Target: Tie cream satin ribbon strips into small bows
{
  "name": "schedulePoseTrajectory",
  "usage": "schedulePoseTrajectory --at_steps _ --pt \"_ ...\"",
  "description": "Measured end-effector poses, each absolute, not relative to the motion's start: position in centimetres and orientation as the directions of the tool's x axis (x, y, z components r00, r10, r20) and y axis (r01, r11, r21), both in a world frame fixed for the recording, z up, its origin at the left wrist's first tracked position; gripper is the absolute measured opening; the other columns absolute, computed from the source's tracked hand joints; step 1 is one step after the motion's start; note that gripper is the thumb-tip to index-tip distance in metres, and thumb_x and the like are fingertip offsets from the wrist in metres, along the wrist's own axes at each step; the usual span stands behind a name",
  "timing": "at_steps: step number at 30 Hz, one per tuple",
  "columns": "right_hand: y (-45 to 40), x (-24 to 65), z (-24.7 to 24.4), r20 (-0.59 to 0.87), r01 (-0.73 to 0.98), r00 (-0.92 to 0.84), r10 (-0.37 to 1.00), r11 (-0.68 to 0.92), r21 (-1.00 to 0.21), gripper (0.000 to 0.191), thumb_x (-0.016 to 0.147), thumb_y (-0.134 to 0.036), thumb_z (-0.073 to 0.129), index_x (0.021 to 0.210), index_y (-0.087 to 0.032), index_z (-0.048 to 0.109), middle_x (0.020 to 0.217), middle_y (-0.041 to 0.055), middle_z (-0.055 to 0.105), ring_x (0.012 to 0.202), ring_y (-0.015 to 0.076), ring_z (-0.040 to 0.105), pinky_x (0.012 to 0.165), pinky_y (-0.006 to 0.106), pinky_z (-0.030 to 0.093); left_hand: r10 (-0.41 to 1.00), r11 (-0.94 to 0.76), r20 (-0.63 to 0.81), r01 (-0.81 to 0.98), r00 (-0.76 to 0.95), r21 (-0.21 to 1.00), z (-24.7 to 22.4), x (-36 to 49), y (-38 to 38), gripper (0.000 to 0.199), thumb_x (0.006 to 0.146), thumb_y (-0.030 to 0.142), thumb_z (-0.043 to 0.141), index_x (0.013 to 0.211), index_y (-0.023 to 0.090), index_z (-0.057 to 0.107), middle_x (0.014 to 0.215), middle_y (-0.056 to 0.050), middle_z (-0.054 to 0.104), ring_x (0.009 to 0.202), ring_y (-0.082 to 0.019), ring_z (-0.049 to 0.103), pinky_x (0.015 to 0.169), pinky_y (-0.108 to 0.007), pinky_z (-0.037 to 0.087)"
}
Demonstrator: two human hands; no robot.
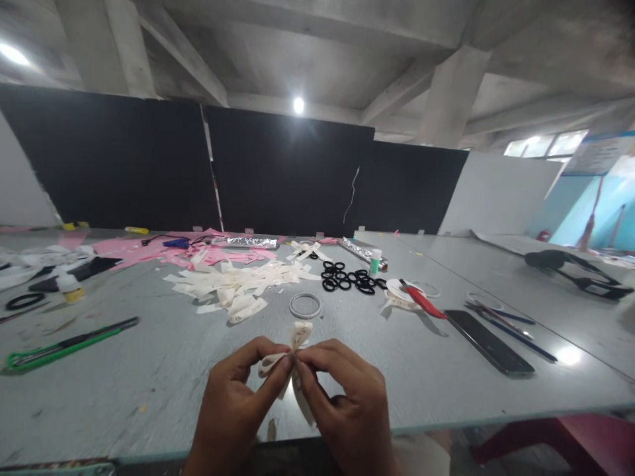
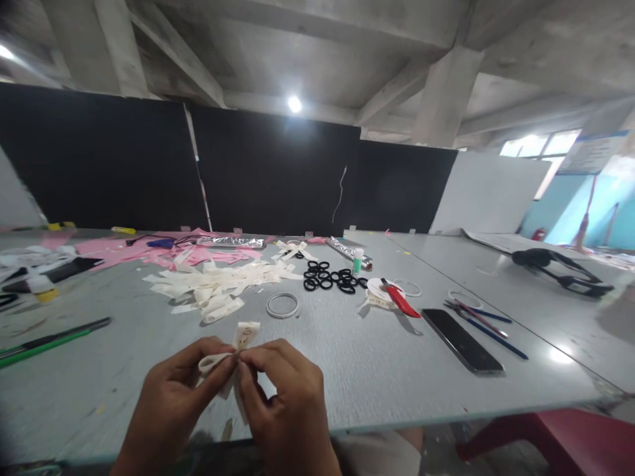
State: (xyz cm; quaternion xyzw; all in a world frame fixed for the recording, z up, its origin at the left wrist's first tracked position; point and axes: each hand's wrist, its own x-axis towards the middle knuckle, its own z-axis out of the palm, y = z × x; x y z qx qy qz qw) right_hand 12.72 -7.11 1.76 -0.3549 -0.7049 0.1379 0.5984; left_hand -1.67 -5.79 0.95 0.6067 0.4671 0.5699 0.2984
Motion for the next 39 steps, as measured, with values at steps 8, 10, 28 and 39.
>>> schedulePoseTrajectory --at_steps 8,10,28,39 --pt "-6.79 12.64 1.68 0.71 0.262 -0.04 0.703 0.693 -0.672 0.015 0.08 -0.012 0.058 0.085 -0.019 0.071 0.081 0.0032 0.07 0.072 0.0126 0.065 0.066 0.021 0.053 0.924 -0.331 0.351 0.14 -0.152 0.933 1.53 -1.05 -6.03 0.025 0.068 0.039 0.071 0.071 0.015 0.068 0.065 -0.002 0.064 0.062 -0.015 0.057 0.058 -0.022 0.044" --pt "-6.59 12.63 1.52 0.675 0.227 -0.033 0.737 0.663 -0.713 0.015 0.08 -0.013 0.059 0.084 -0.019 0.072 0.079 0.0032 0.069 0.071 0.0125 0.065 0.063 0.02 0.053 0.938 -0.303 0.314 0.097 -0.145 0.948 1.55 -0.95 -5.95 0.025 0.068 0.039 0.071 0.07 0.014 0.067 0.061 -0.002 0.062 0.058 -0.014 0.054 0.054 -0.021 0.042" --pt "-6.52 12.24 1.38 0.588 0.192 -0.018 0.809 0.58 -0.792 0.014 0.077 -0.012 0.059 0.08 -0.018 0.071 0.075 0.0023 0.068 0.065 0.0109 0.064 0.058 0.018 0.052 0.972 -0.233 0.229 -0.07 -0.059 0.97 0.76 -1.13 -5.37 0.028 0.068 0.04 0.07 0.065 0.013 0.061 0.06 -0.001 0.058 0.058 -0.013 0.051 0.056 -0.021 0.043" --pt "-6.68 11.76 1.74 0.585 0.194 0.001 0.811 0.574 -0.795 0.017 0.071 -0.008 0.055 0.076 -0.018 0.068 0.073 0.0012 0.068 0.06 0.0104 0.063 0.056 0.018 0.053 0.978 -0.203 0.199 -0.09 -0.057 0.975 1.06 -1.33 -5.47 0.03 0.065 0.042 0.072 0.064 0.014 0.06 0.058 -0.001 0.056 0.055 -0.012 0.049 0.053 -0.021 0.042"
